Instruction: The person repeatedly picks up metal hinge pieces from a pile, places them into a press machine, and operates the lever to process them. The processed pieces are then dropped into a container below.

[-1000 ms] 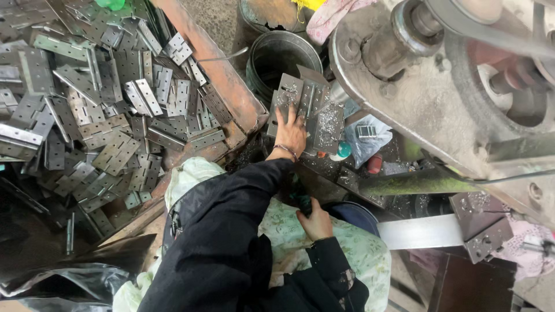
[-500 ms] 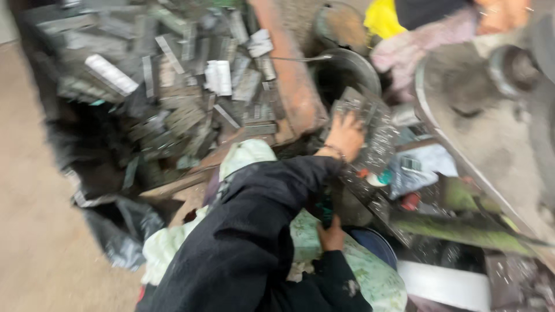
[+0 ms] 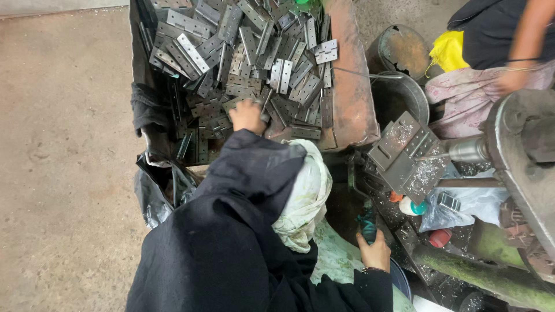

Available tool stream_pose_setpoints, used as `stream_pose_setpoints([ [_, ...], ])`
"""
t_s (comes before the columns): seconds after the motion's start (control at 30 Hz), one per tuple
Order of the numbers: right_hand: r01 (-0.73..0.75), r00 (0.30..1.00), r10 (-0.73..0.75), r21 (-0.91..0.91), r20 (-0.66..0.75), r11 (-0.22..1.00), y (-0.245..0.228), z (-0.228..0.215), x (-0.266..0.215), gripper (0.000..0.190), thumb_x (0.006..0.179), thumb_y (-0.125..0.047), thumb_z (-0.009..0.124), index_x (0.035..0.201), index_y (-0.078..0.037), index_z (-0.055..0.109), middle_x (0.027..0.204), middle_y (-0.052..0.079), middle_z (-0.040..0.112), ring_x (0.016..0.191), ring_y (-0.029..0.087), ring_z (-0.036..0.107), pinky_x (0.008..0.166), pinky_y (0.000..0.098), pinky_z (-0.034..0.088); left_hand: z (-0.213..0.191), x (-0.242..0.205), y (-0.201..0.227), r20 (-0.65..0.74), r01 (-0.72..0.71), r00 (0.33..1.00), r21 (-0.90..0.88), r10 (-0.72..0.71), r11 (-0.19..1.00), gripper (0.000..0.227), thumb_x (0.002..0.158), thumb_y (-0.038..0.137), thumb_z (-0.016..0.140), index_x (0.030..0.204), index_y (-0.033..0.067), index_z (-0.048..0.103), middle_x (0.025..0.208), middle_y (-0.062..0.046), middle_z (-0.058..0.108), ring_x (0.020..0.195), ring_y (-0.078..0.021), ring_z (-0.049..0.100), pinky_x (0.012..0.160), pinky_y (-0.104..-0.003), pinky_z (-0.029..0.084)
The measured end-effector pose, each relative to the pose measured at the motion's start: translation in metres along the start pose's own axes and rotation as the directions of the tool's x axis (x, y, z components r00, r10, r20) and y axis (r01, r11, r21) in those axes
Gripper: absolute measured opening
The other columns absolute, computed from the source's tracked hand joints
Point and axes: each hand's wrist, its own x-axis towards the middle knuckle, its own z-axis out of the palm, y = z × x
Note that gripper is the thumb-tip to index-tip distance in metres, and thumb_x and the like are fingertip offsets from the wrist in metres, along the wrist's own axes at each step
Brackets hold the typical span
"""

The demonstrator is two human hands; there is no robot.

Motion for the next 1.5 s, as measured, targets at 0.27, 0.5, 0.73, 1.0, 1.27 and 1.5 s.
stream_pose_setpoints([
  [0.27,-0.058,0.998,0.057,0.02,0.031,0.998,0.005,0.004,0.009,0.066,0.079,-0.044,0.075,0.135,-0.012,0.062,0.11,0.026,0.075,0.108,0.044,0.071,0.093,0.0482,0.054,0.067,0.033,-0.072,-0.138,0.149,0.979,-0.02,-0.15,0.989,0.057,0.083,0.013,0.074,0.138,0.0149,0.058,0.137,-0.014,0.052,0.127,-0.0342,0.051,0.1,-0.059,0.046],
  [0.5,0.098,0.994,-0.095,0.057,-0.055,0.994,0.014,0.016,0.012,0.067,0.079,-0.043,0.078,0.133,-0.006,0.06,0.108,0.027,0.073,0.108,0.044,0.07,0.092,0.0479,0.054,0.039,0.034,-0.039,-0.204,0.16,0.939,-0.451,-0.276,0.878,0.07,0.064,0.013,0.086,0.13,0.0069,0.062,0.107,-0.025,0.065,0.101,-0.0442,0.062,0.085,-0.052,0.052],
  [0.73,0.05,0.998,-0.046,0.116,-0.042,0.992,0.005,0.021,0.0,0.065,0.078,-0.042,0.077,0.131,-0.01,0.06,0.103,0.025,0.075,0.103,0.043,0.071,0.089,0.0487,0.055,-0.063,0.023,0.112,-0.227,-0.229,0.971,-0.819,0.07,0.526,0.054,0.076,0.002,0.078,0.128,0.0064,0.068,0.097,-0.016,0.076,0.088,-0.029,0.074,0.079,-0.038,0.057],
  [1.0,-0.006,1.0,0.006,0.115,0.002,0.993,-0.017,0.003,-0.014,0.072,0.08,-0.041,0.076,0.14,-0.009,0.053,0.106,0.027,0.073,0.104,0.044,0.069,0.089,0.0502,0.054,-0.055,-0.08,0.306,-0.242,-0.941,0.334,-0.141,0.911,0.307,0.063,0.076,0.001,0.067,0.139,0.0026,0.063,0.127,-0.017,0.061,0.107,-0.0339,0.057,0.092,-0.043,0.05],
  [1.27,-0.012,1.0,0.011,0.084,0.016,0.996,-0.02,0.007,-0.013,0.067,0.082,-0.042,0.075,0.136,-0.007,0.055,0.107,0.027,0.073,0.102,0.045,0.07,0.086,0.0522,0.055,0.021,-0.142,0.315,0.009,-0.979,0.198,-0.034,0.98,0.199,0.044,0.092,0.025,0.061,0.126,-0.0037,0.067,0.135,-0.025,0.056,0.117,-0.0388,0.056,0.11,-0.059,0.037],
  [1.5,-0.017,1.0,0.014,0.105,0.021,0.994,-0.024,0.001,-0.018,0.072,0.08,-0.041,0.075,0.14,-0.01,0.051,0.106,0.028,0.072,0.101,0.046,0.069,0.085,0.0528,0.055,0.035,-0.134,0.33,-0.135,-0.92,0.22,0.3,0.966,0.251,0.04,0.087,0.02,0.055,0.113,-0.0042,0.074,0.124,-0.023,0.065,0.102,-0.0347,0.063,0.115,-0.064,0.032],
])
